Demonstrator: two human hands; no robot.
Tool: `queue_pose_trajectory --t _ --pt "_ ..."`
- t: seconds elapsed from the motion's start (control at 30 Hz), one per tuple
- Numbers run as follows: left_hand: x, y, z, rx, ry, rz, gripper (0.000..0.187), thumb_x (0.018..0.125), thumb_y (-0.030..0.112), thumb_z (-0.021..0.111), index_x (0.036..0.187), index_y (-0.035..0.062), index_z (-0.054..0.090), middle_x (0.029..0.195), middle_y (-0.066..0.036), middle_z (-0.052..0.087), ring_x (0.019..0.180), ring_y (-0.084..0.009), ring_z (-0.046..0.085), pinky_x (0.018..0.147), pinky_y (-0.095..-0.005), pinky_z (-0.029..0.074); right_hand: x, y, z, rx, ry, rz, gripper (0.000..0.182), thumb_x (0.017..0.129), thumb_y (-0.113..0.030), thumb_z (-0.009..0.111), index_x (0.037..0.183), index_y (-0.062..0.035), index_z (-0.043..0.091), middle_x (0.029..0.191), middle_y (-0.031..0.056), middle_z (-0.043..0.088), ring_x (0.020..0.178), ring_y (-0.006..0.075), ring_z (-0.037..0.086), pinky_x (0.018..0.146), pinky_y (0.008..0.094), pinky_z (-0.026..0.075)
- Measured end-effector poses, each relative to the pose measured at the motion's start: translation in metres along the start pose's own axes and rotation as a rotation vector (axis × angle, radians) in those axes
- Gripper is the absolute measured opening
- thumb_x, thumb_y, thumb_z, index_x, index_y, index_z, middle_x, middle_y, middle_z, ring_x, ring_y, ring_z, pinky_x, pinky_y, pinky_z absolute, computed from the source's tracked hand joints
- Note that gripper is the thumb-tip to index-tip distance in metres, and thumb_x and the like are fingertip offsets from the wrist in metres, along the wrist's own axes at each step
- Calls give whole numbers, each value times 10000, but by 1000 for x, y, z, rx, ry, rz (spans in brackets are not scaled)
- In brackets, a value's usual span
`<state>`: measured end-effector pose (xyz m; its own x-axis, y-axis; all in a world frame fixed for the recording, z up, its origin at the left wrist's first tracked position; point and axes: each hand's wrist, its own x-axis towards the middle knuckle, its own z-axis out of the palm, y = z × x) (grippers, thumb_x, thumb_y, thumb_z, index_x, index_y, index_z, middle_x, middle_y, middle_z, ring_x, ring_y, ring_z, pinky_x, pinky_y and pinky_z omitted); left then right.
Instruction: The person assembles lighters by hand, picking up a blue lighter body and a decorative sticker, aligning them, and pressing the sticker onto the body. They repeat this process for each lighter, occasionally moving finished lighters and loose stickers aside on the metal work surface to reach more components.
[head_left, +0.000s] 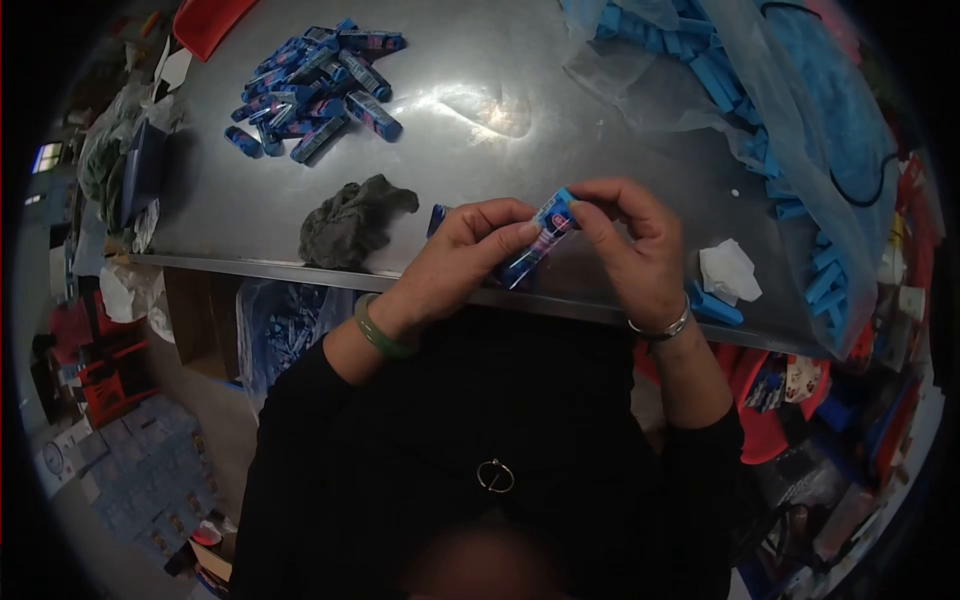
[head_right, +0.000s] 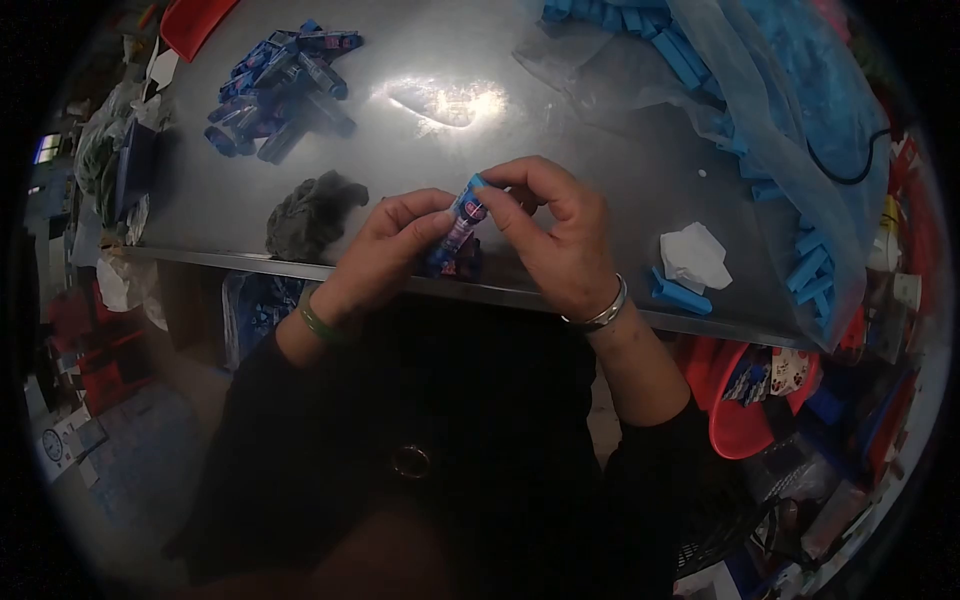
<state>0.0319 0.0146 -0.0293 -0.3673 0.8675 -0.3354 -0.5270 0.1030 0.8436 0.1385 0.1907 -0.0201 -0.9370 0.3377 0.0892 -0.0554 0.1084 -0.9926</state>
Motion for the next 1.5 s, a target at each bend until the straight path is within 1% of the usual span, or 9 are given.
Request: queue_pose_trajectory --t 0.27,0.7,0.9,0.97,1.1,1.23,1.33,1.4,1.5 --pt "2 -3 7 -183 -27 -2 273 967 275 531 1043 23 603 856 -48 633 775 -93 602 715 -215 488 -18 4 25 -646 -42 -306 927 585 -230 853 1322 -42 322 1367 188 390 1200 339 436 1031 433 310" --pt "15 8 2 -228 -105 -35 310 959 281 545 1134 28 585 814 -19 612 688 -76 567 623 -205 479 -20 8 17 -603 45 -345 940 609 -259 848 1348 -20 321 1368 201 386 1210 330 446 1047 425 329" --pt "50 87 -123 793 518 476 243 926 200 591 1094 25 613 846 -54 626 745 -140 597 688 -269 474 -35 -4 -79 -923 287 -195 669 717 -202 779 1263 -7 445 1257 181 468 1111 321 519 924 390 448" --pt "47 114 -176 1613 824 719 241 889 151 622 1097 29 611 930 -99 633 844 -212 615 768 -315 481 -45 2 -125 -993 398 -102 453 784 -180 704 1162 -13 518 1159 179 528 1077 360 522 920 411 437" --pt "24 115 -151 2109 952 871 253 845 120 652 1083 42 614 1016 -128 613 919 -261 606 803 -350 481 -68 37 -224 -1229 540 83 282 856 -130 590 1115 -20 564 1129 203 562 1039 371 550 871 422 454" --pt "10 55 -80 1322 355 524 311 756 96 737 1030 42 600 1034 -123 578 968 -288 566 829 -378 459 -55 64 -277 -1185 618 260 292 879 -153 552 1142 -26 565 1183 223 554 1059 388 545 866 425 459" --pt "0 32 -33 1358 209 424 333 713 88 756 1005 47 602 977 -125 568 912 -284 561 812 -376 451 -31 93 -308 -1188 677 361 328 912 -243 507 1162 -44 582 1218 230 554 1106 387 529 924 430 432" --pt "-6 20 -25 1563 111 594 313 691 89 758 961 57 602 918 -113 558 850 -272 559 767 -357 451 -21 127 -338 -1656 539 138 398 930 -337 458 1194 -66 585 1252 208 551 1169 373 498 1000 429 379" --pt "-7 11 -35 1451 30 426 298 682 91 758 932 71 598 890 -94 554 837 -277 553 755 -354 445 2 132 -355 -1800 355 264 418 901 -347 488 1193 -63 584 1248 187 559 1169 378 491 1006 445 363"
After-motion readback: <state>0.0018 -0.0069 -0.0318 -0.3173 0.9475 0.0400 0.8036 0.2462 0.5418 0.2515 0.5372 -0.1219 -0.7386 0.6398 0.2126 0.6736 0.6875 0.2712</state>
